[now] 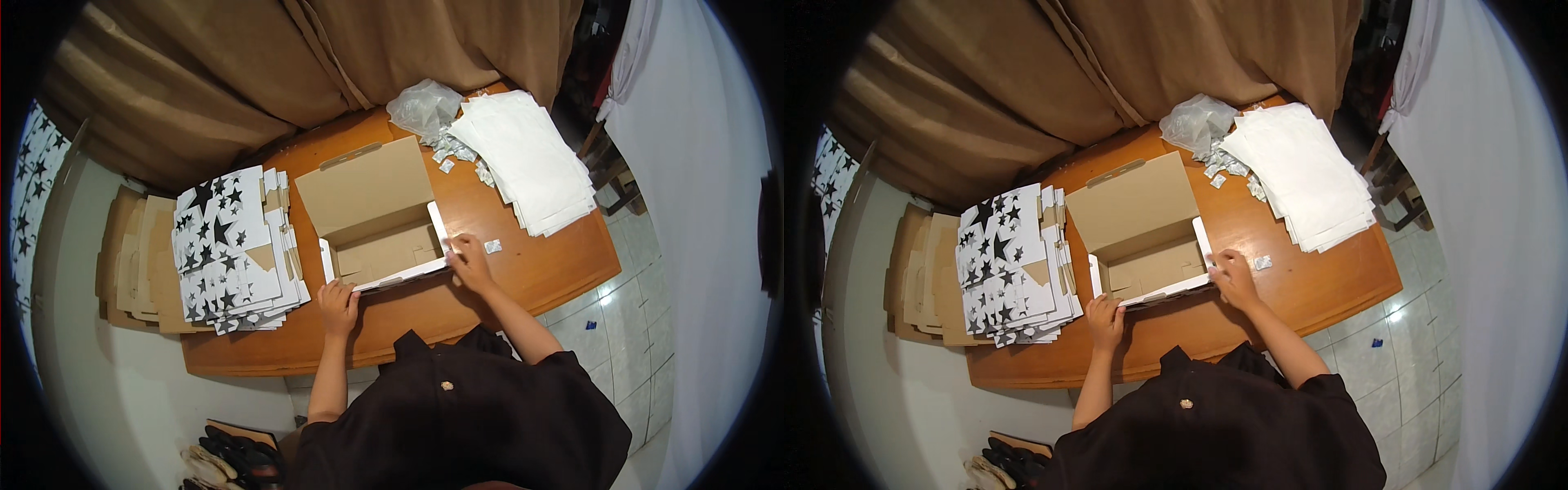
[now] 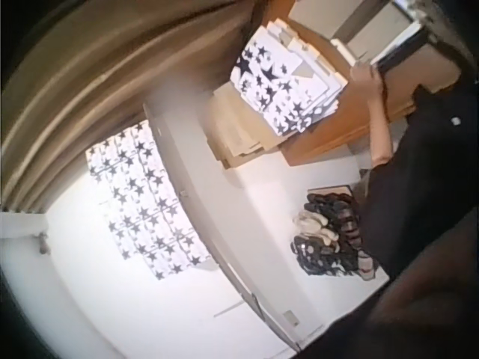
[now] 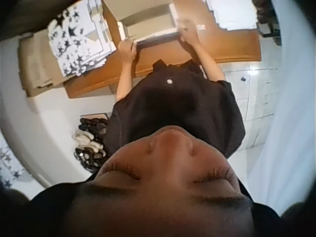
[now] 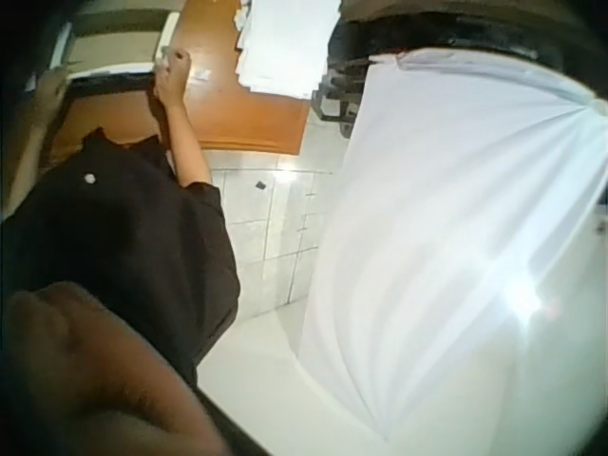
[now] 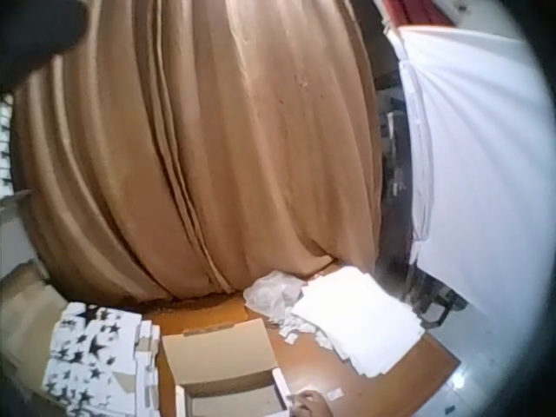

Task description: The recorder folds cardboard sheets into shoe boxes, inserts tissue paper, and stacks the completed boxes on a shelf.

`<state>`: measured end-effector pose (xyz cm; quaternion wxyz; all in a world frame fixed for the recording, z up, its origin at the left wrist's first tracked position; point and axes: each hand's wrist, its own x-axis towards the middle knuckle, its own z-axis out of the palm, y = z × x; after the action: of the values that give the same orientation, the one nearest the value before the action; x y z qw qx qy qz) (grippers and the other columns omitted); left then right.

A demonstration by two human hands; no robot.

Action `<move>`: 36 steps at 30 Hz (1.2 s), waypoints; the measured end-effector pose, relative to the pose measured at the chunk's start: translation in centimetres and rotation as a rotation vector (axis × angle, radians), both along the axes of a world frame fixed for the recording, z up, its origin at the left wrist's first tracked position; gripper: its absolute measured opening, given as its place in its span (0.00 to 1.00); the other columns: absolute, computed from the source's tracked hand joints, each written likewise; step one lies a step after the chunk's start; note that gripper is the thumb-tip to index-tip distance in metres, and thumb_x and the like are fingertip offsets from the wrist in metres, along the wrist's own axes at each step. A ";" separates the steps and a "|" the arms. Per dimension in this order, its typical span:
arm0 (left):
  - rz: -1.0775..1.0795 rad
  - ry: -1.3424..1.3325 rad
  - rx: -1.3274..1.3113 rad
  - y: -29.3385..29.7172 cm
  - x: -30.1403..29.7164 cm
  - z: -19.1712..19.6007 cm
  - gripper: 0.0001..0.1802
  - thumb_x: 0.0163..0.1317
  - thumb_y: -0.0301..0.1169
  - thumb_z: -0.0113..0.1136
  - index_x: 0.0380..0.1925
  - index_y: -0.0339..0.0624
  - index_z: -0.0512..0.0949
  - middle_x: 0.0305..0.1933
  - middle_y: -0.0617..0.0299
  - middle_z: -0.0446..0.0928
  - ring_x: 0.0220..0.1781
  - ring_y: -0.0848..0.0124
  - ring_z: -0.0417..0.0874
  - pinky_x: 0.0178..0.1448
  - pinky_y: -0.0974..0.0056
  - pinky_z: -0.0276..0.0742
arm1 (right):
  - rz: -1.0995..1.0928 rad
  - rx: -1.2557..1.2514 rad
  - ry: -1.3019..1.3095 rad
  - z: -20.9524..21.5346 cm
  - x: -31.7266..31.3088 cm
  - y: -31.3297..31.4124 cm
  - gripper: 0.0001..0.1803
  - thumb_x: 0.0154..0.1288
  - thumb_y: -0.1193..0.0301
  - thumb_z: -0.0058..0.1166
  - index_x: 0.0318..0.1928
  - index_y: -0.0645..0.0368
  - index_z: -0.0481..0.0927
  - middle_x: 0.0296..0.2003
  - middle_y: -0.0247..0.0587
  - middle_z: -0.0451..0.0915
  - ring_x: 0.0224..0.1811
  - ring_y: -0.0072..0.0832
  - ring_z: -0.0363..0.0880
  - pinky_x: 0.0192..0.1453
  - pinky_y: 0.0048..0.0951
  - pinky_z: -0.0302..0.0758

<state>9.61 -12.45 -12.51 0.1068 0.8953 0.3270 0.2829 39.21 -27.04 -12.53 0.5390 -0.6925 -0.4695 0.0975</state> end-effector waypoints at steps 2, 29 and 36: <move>0.085 -0.002 -0.034 -0.8 0.7 0.4 0.14 0.60 0.40 0.54 0.41 0.47 0.79 0.45 0.60 0.77 0.58 0.59 0.70 0.67 0.47 0.48 | -0.163 -0.059 -0.063 0.2 3.2 -0.3 0.18 0.59 0.65 0.53 0.49 0.57 0.76 0.46 0.54 0.72 0.50 0.44 0.70 0.54 0.40 0.67; -0.126 -0.063 -1.295 -4.4 18.3 9.1 0.22 0.62 0.46 0.56 0.42 0.36 0.77 0.33 0.57 0.79 0.20 0.76 0.76 0.24 0.70 0.71 | 0.168 0.140 -0.149 5.7 -2.3 -5.1 0.10 0.54 0.69 0.59 0.37 0.58 0.81 0.42 0.40 0.80 0.47 0.37 0.76 0.57 0.46 0.63; -0.191 -0.219 -0.928 -0.9 14.7 5.2 0.14 0.58 0.35 0.60 0.33 0.32 0.80 0.23 0.60 0.79 0.25 0.76 0.76 0.30 0.68 0.71 | -0.017 0.023 -0.066 4.9 -1.3 -5.7 0.15 0.59 0.63 0.54 0.43 0.57 0.79 0.48 0.45 0.76 0.54 0.41 0.71 0.62 0.40 0.60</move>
<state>24.31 -13.34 -7.33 0.5542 0.7441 0.3218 0.1887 37.93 -32.73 -7.60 0.5319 -0.6931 -0.4822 0.0645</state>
